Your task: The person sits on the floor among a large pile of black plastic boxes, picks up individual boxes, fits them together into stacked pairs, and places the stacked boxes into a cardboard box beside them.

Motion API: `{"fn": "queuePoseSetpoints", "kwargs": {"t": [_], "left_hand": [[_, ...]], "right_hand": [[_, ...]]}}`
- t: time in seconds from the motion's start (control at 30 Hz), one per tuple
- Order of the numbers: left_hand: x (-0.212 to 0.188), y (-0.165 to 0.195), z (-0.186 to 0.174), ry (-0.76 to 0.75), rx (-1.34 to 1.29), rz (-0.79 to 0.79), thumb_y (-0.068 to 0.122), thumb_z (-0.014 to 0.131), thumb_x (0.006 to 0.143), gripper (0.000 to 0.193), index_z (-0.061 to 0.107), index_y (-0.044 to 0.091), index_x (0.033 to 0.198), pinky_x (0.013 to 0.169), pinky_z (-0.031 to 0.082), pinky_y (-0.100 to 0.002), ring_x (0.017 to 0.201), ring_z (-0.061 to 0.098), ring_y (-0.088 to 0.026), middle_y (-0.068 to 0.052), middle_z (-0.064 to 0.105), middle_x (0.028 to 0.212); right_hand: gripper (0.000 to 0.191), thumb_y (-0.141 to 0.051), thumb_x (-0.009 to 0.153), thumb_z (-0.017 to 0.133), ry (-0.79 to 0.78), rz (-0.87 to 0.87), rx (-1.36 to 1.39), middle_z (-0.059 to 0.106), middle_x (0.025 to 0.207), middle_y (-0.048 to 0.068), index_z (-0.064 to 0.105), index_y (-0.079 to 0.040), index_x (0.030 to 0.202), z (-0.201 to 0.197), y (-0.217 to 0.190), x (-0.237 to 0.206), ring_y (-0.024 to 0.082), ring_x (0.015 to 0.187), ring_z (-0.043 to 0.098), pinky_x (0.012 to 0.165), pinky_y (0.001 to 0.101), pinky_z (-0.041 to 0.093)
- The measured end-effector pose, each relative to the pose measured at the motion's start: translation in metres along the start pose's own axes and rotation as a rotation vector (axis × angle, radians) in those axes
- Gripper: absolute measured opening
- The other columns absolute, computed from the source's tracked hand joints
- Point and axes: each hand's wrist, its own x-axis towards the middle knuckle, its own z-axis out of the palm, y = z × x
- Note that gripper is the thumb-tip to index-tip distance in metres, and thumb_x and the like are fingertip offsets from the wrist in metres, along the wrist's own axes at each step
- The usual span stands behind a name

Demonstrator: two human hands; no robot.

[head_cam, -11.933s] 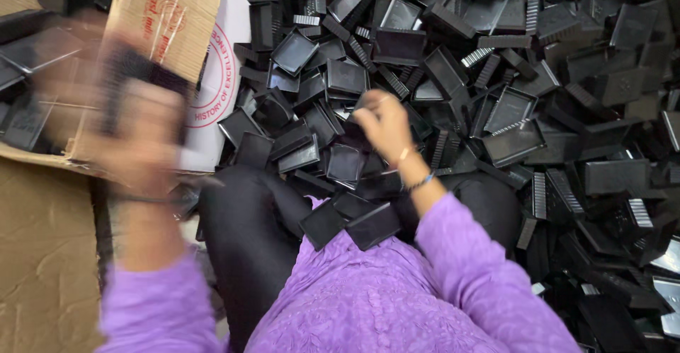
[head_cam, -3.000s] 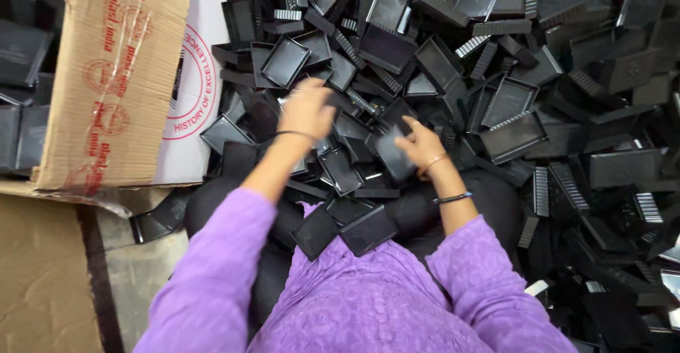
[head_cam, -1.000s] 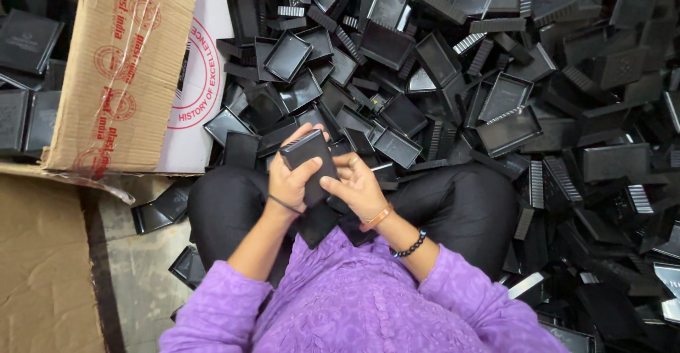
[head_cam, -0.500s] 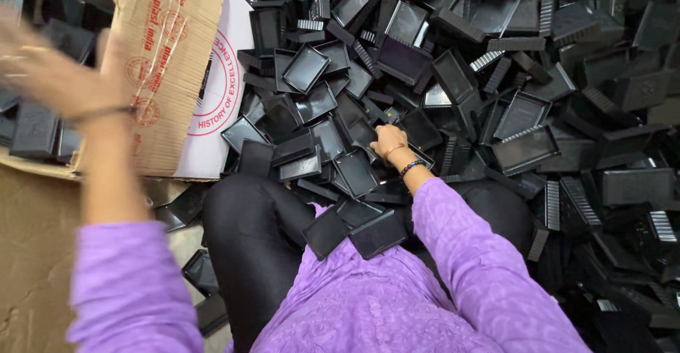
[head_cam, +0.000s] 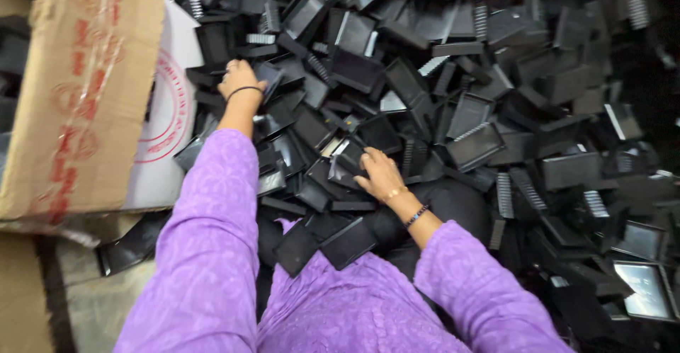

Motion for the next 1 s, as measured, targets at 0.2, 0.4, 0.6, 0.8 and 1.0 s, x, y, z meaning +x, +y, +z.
{"fn": "queuePoseSetpoints", "kwargs": {"t": [0.2, 0.4, 0.6, 0.8, 1.0], "left_hand": [[-0.005, 0.001, 0.006, -0.175, 0.009, -0.128, 0.045, 0.094, 0.065, 0.077, 0.057, 0.011, 0.124, 0.096, 0.04, -0.056, 0.114, 0.059, -0.033, -0.017, 0.06, 0.126], [-0.078, -0.007, 0.001, -0.121, -1.297, -0.056, -0.004, 0.058, 0.067, 0.043, 0.052, 0.01, 0.108, 0.086, 0.056, -0.054, 0.098, 0.068, -0.042, -0.024, 0.069, 0.099], [-0.187, -0.01, -0.029, -0.562, -2.499, -0.469, 0.021, 0.057, 0.079, 0.049, 0.054, 0.019, 0.128, 0.094, 0.056, -0.055, 0.111, 0.072, -0.034, -0.016, 0.073, 0.118], [-0.179, -0.003, -0.016, -0.449, -2.113, -0.367, 0.071, 0.039, 0.098, 0.075, 0.06, 0.007, 0.13, 0.088, 0.055, -0.04, 0.096, 0.068, -0.021, -0.011, 0.071, 0.113], [-0.186, 0.015, 0.026, -0.365, -1.989, -0.26, 0.055, 0.042, 0.113, 0.058, 0.06, 0.001, 0.125, 0.085, 0.055, -0.036, 0.092, 0.066, -0.018, -0.006, 0.067, 0.105]], "right_hand": [[0.045, -0.027, 0.079, 0.078, -0.127, 0.33, 0.342, 0.061, 0.124, 0.013, 0.057, -0.011, 0.115, 0.023, 0.015, 0.011, 0.037, 0.124, 0.057, 0.103, 0.0459, 0.047], [0.061, -0.034, 0.076, 0.082, -0.097, 0.305, 0.315, 0.054, 0.133, 0.021, 0.057, -0.016, 0.129, 0.028, 0.01, 0.022, 0.042, 0.125, 0.052, 0.101, 0.0489, 0.045], [0.062, -0.043, 0.075, 0.086, -0.281, 0.608, 0.017, 0.064, 0.119, 0.02, 0.061, -0.019, 0.127, -0.023, -0.023, 0.032, 0.041, 0.115, 0.06, 0.1, 0.0498, 0.048], [0.058, -0.023, 0.086, 0.081, 0.2, 0.344, 0.957, 0.069, 0.119, 0.011, 0.057, -0.006, 0.136, -0.053, -0.099, 0.034, 0.016, 0.106, 0.069, 0.093, 0.0305, 0.057], [0.056, -0.014, 0.092, 0.079, 0.224, 0.232, 1.131, 0.069, 0.125, 0.011, 0.058, 0.001, 0.141, -0.034, -0.14, 0.043, 0.013, 0.11, 0.065, 0.097, 0.0285, 0.054]]}}
